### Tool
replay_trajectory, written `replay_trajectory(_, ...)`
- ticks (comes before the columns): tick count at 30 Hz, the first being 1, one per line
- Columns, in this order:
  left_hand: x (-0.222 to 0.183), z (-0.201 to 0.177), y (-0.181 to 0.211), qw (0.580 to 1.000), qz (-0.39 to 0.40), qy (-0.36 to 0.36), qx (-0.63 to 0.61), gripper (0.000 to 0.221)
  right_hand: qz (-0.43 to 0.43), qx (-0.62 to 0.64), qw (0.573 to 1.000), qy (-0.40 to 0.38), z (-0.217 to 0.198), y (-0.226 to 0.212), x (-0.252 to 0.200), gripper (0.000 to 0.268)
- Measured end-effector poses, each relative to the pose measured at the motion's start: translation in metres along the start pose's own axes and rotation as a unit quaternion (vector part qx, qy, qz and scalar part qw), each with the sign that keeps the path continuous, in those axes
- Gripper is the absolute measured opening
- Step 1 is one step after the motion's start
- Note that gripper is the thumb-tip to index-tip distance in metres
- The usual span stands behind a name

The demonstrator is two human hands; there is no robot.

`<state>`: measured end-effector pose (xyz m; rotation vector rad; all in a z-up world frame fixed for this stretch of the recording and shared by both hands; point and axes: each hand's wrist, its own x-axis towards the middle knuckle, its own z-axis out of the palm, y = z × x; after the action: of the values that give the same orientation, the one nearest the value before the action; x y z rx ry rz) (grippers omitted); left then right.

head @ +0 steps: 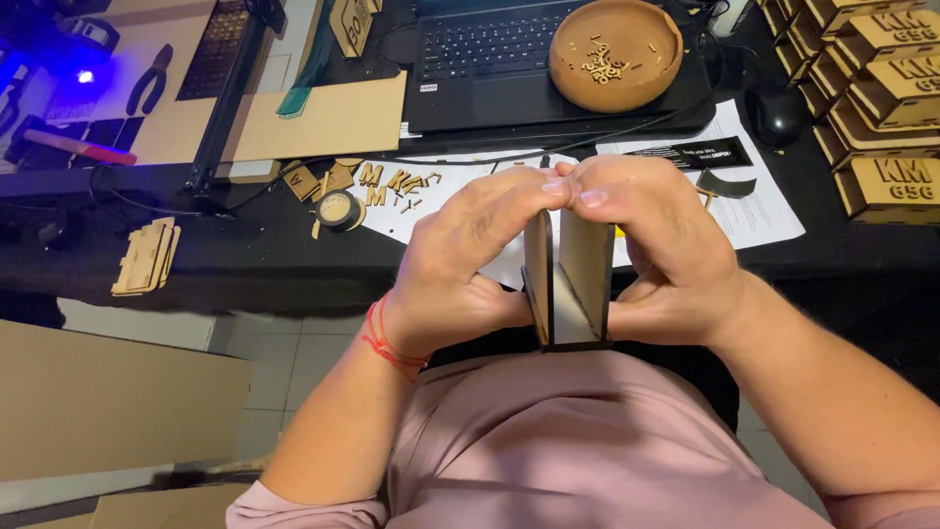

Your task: Assembling a small wooden box by applying glue to laser-cut pieces and fitting them together.

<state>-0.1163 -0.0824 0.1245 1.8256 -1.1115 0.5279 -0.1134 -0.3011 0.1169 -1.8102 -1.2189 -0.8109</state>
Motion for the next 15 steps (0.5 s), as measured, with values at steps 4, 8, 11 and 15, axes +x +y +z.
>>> replay_trajectory(4,-0.0018,-0.0024,0.0006,1.0,-0.011,-0.02,-0.007,0.068,-0.012,0.011,1.0,0.001,0.0022,0.0001,0.0002,0.061)
replay_trajectory(8,-0.0034,-0.0024,0.0016,1.0,-0.005,-0.009,-0.013,0.066,-0.009,0.028,1.0,0.0,0.0037,-0.0003,0.0018,0.062)
replay_trajectory(11,-0.0055,-0.0021,-0.0004,1.0,-0.012,-0.009,-0.007,0.067,-0.011,0.033,0.999,-0.011,0.0027,-0.0004,0.0044,0.062)
replay_trajectory(15,-0.007,-0.0017,-0.0015,1.0,-0.008,-0.003,0.006,0.066,-0.009,0.052,0.998,-0.026,0.0019,-0.0014,0.0061,0.066)
